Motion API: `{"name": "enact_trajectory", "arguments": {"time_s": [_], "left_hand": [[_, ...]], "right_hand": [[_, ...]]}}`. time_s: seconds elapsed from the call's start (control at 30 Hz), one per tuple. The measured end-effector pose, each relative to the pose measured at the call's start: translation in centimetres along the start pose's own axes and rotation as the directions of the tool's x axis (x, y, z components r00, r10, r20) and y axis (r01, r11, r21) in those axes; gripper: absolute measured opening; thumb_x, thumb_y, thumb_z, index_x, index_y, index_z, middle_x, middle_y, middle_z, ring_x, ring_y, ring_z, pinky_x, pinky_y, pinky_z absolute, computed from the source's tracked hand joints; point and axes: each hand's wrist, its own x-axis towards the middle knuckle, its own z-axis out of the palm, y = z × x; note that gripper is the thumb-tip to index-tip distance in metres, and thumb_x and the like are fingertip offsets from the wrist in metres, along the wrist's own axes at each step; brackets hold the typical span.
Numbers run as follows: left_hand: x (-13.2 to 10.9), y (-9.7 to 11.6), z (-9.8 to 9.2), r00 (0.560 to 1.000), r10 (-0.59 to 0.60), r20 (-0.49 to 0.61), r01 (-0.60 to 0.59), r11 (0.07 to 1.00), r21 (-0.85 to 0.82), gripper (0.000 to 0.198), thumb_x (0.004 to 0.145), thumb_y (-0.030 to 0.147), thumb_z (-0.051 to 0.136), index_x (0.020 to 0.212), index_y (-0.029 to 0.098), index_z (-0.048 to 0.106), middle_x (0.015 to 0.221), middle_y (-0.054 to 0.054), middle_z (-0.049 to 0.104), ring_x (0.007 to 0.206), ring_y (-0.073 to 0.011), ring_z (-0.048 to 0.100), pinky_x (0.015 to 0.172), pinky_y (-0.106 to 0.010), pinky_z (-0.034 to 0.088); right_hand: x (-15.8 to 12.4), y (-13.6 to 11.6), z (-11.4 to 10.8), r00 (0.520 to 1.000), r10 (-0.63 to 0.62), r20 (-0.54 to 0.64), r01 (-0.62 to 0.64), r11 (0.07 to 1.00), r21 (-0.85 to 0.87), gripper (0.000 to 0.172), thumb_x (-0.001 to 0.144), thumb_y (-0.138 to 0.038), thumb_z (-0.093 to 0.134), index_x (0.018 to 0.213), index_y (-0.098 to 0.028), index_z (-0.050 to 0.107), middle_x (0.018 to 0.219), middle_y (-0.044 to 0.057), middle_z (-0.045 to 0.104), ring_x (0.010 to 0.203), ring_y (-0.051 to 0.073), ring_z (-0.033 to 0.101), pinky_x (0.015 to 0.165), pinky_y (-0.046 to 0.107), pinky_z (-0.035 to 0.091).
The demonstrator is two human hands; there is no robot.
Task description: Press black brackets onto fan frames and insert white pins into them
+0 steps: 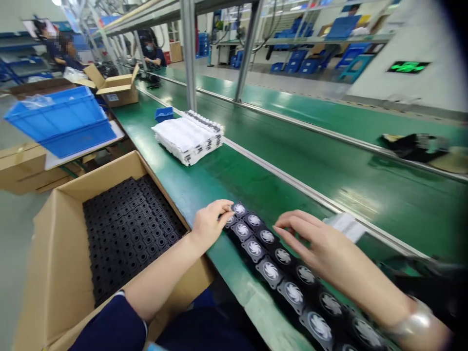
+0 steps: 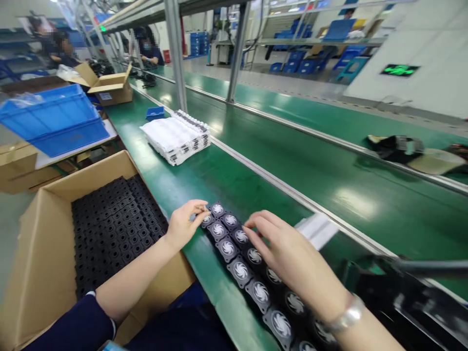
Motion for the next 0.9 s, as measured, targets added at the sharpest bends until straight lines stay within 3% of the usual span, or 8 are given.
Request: {"name": "enact_trajectory", "arguments": {"time_s": [0.23,0.37,0.67,0.9], "left_hand": [[-0.6,0.4,-0.1,0.999,0.048,0.024,-0.050,0.993,0.106,0.018,0.097,0.034,0.054,0.101,0.020,0.065,0.090,-0.004,0.075,0.080,-0.0181,0.072,0.073,-0.028,0.058],[-0.7,0.5,-0.1,0.999,0.031,0.041,-0.035,0.994,0.100,0.024,0.099,0.033,0.050,0.114,0.020,0.064,0.090,-0.004,0.075,0.081,-0.0184,0.072,0.076,-0.030,0.058],[0.0,1.1,-0.9,0.998,0.044,0.032,-0.043,0.999,-0.033,0.018,0.097,0.024,0.055,0.103,0.019,0.070,0.101,-0.005,0.074,0.096,-0.0174,0.069,0.090,-0.031,0.055],[1.2,0.9,-1.3,0.998,-0.002,0.060,0.006,0.998,-0.069,0.008,0.091,0.023,0.063,0.092,0.019,0.070,0.094,-0.006,0.074,0.089,-0.0186,0.068,0.084,-0.034,0.056]], "right_hand": [[-1.1,0.7,0.1,0.991,-0.124,-0.050,0.124,0.992,-0.001,0.028,0.101,-0.042,0.042,0.089,-0.025,0.060,0.093,0.004,0.065,0.075,0.017,0.066,0.061,0.028,0.052],[-1.7,1.0,0.0,0.994,-0.092,-0.059,0.092,0.996,-0.006,0.029,0.101,-0.044,0.042,0.088,-0.025,0.061,0.094,0.005,0.067,0.075,0.019,0.067,0.061,0.030,0.053],[-3.7,1.1,-1.8,0.996,-0.078,-0.031,0.076,0.995,-0.062,0.023,0.102,-0.037,0.042,0.093,-0.024,0.059,0.097,0.004,0.066,0.079,0.018,0.067,0.066,0.030,0.055],[-6.5,1.4,-3.9,0.997,0.039,-0.063,-0.043,0.997,-0.067,0.025,0.101,-0.041,0.042,0.095,-0.025,0.061,0.100,0.005,0.067,0.084,0.020,0.068,0.069,0.033,0.056]]}}
